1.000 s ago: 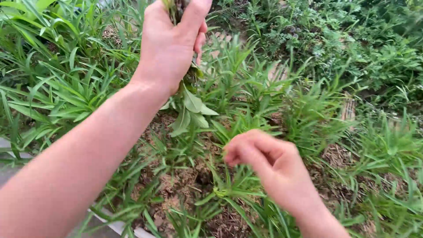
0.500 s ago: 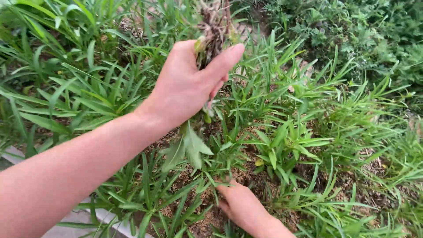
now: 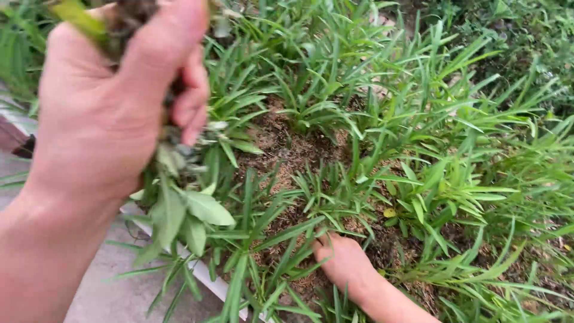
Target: The recorder is weeding a garden bed, pulling up unwanted plants by the roots with their hands.
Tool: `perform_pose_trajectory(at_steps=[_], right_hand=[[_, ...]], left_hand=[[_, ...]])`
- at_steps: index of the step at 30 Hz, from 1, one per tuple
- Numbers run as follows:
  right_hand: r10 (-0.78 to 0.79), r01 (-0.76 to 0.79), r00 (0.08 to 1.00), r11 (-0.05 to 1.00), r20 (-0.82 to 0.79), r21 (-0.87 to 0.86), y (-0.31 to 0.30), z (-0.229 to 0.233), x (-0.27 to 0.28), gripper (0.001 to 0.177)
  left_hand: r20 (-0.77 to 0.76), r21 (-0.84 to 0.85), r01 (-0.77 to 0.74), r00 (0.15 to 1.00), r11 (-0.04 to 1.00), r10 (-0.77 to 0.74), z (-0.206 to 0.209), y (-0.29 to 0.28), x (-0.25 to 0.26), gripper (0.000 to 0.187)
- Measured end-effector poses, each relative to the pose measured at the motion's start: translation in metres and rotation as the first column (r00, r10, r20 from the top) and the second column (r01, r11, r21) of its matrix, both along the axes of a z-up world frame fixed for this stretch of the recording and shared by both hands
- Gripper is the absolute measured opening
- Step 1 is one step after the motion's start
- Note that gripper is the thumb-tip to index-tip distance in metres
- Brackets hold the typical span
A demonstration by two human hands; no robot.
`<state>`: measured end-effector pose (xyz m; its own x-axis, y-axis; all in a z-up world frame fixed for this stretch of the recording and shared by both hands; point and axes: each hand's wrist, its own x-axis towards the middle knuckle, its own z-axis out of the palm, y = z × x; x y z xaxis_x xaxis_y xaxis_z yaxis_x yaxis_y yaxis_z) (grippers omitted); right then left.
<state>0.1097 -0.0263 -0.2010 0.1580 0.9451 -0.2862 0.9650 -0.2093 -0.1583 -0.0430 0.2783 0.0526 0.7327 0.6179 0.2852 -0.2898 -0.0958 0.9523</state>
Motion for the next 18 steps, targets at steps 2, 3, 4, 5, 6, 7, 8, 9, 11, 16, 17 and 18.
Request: perform_pose_trajectory(at_steps=[2, 3, 4, 5, 6, 7, 8, 9, 11, 16, 17, 18], right_hand=[[0.035, -0.036, 0.999, 0.999, 0.031, 0.038, 0.003, 0.0, 0.003, 0.015], [0.051, -0.05, 0.997, 0.999, 0.062, -0.009, 0.003, 0.002, 0.002, 0.012], [0.067, -0.062, 0.994, 0.996, 0.091, -0.057, 0.002, 0.003, 0.002, 0.009], [0.07, -0.064, 0.993, 0.996, 0.098, -0.054, 0.002, 0.003, 0.001, 0.009], [0.074, -0.064, 0.991, 0.993, 0.113, -0.096, 0.002, 0.003, 0.001, 0.009], [0.078, -0.061, 0.989, 0.989, 0.124, -0.138, 0.001, 0.003, -0.001, 0.008], [0.08, -0.062, 0.989, 0.989, 0.128, -0.134, 0.001, -0.002, -0.001, 0.008], [0.08, -0.062, 0.989, 0.988, 0.126, -0.145, 0.0, -0.007, -0.002, 0.01], [0.072, -0.05, 0.988, 0.987, 0.139, -0.155, -0.001, -0.017, -0.001, 0.011], [-0.342, 0.33, 0.915, 0.939, -0.215, -0.095, 0.013, 0.013, -0.003, 0.029], [-0.357, 0.347, 0.912, 0.934, -0.203, -0.087, 0.016, 0.037, -0.002, 0.029], [-0.35, 0.321, 0.907, 0.935, -0.234, -0.152, 0.02, 0.061, 0.0, 0.026]], left_hand=[[0.043, -0.005, -0.051, 0.998, 0.999, 0.052, -0.006, 0.011, -0.019, 0.035], [0.082, -0.022, -0.085, 0.993, 0.996, 0.087, -0.01, 0.015, -0.026, 0.037], [0.12, -0.039, -0.118, 0.985, 0.992, 0.122, -0.014, 0.019, -0.033, 0.039], [0.127, -0.037, -0.121, 0.984, 0.992, 0.124, -0.018, 0.022, -0.036, 0.039], [0.157, -0.062, -0.128, 0.978, 0.99, 0.136, -0.021, 0.025, -0.038, 0.038], [0.183, -0.086, -0.133, 0.972, 0.987, 0.147, -0.025, 0.028, -0.04, 0.038], [0.187, -0.083, -0.134, 0.971, 0.987, 0.148, -0.024, 0.028, -0.039, 0.038], [0.192, -0.118, -0.122, 0.971, 0.985, 0.144, -0.023, 0.028, -0.038, 0.038], [0.21, -0.154, -0.1, 0.969, 0.983, 0.131, -0.021, 0.026, -0.034, 0.038], [0.106, -0.219, -0.107, 0.986, 0.97, 0.133, -0.02, 0.012, -0.015, 0.03], [0.12, -0.217, -0.088, 0.986, 0.972, 0.116, -0.023, 0.011, -0.012, 0.03], [0.075, -0.204, -0.094, 0.991, 0.974, 0.111, -0.026, 0.009, -0.009, 0.025]])
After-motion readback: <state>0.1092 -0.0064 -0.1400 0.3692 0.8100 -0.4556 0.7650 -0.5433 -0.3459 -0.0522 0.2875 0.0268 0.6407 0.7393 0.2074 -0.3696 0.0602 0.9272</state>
